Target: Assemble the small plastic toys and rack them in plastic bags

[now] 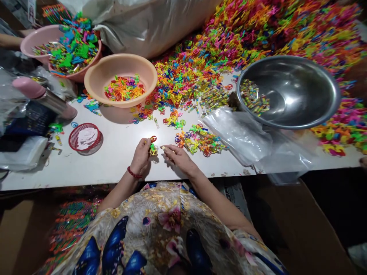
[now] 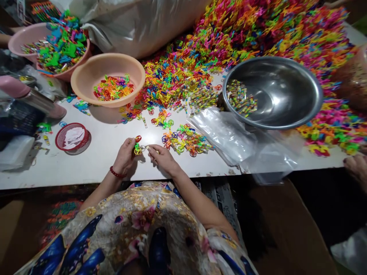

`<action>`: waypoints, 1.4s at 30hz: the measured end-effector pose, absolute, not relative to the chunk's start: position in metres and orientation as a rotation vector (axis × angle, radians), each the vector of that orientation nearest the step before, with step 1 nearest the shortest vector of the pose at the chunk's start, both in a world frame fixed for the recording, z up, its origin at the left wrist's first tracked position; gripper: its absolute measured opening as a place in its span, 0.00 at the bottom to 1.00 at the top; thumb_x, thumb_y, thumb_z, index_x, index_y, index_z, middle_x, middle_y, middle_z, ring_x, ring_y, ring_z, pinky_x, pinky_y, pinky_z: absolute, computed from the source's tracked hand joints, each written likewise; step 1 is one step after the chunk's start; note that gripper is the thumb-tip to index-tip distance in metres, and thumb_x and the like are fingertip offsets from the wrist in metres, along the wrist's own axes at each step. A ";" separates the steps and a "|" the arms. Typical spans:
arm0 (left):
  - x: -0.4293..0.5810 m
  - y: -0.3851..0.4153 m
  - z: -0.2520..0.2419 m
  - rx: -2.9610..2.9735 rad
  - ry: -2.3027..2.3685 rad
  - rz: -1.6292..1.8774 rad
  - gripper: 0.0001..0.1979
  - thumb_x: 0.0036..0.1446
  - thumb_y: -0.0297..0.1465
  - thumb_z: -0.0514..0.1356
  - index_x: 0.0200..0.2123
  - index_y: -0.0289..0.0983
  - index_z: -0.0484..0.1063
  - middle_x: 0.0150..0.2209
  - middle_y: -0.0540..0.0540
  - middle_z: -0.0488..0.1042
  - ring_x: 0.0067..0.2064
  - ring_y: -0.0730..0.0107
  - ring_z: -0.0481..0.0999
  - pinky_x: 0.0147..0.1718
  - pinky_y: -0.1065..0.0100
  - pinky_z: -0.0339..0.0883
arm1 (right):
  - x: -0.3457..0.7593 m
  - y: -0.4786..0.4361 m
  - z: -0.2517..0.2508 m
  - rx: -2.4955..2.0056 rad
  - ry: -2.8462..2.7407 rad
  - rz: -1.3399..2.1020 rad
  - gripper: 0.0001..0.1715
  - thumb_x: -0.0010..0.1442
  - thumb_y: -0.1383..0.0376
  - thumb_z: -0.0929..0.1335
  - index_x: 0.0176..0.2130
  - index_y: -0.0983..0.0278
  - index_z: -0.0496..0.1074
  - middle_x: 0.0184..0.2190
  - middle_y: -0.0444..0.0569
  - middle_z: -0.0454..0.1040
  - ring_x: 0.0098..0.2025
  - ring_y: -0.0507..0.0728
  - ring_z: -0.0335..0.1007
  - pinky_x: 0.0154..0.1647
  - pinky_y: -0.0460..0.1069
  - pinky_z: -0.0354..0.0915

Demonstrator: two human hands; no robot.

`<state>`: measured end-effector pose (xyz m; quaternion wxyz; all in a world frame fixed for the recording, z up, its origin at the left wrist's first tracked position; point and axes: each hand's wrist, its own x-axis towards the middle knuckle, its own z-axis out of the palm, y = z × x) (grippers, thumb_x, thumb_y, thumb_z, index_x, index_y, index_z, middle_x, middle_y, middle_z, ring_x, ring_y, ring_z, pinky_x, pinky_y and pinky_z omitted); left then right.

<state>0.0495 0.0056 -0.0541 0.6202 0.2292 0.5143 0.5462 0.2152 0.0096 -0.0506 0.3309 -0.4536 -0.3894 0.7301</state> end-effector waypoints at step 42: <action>0.062 0.039 -0.050 1.333 1.538 1.057 0.12 0.68 0.40 0.50 0.36 0.40 0.65 0.34 0.47 0.68 0.37 0.67 0.68 0.40 0.66 0.65 | 0.265 0.014 -0.047 -1.317 -1.794 0.946 0.20 0.64 0.52 0.67 0.46 0.63 0.77 0.33 0.50 0.79 0.35 0.58 0.74 0.39 0.51 0.70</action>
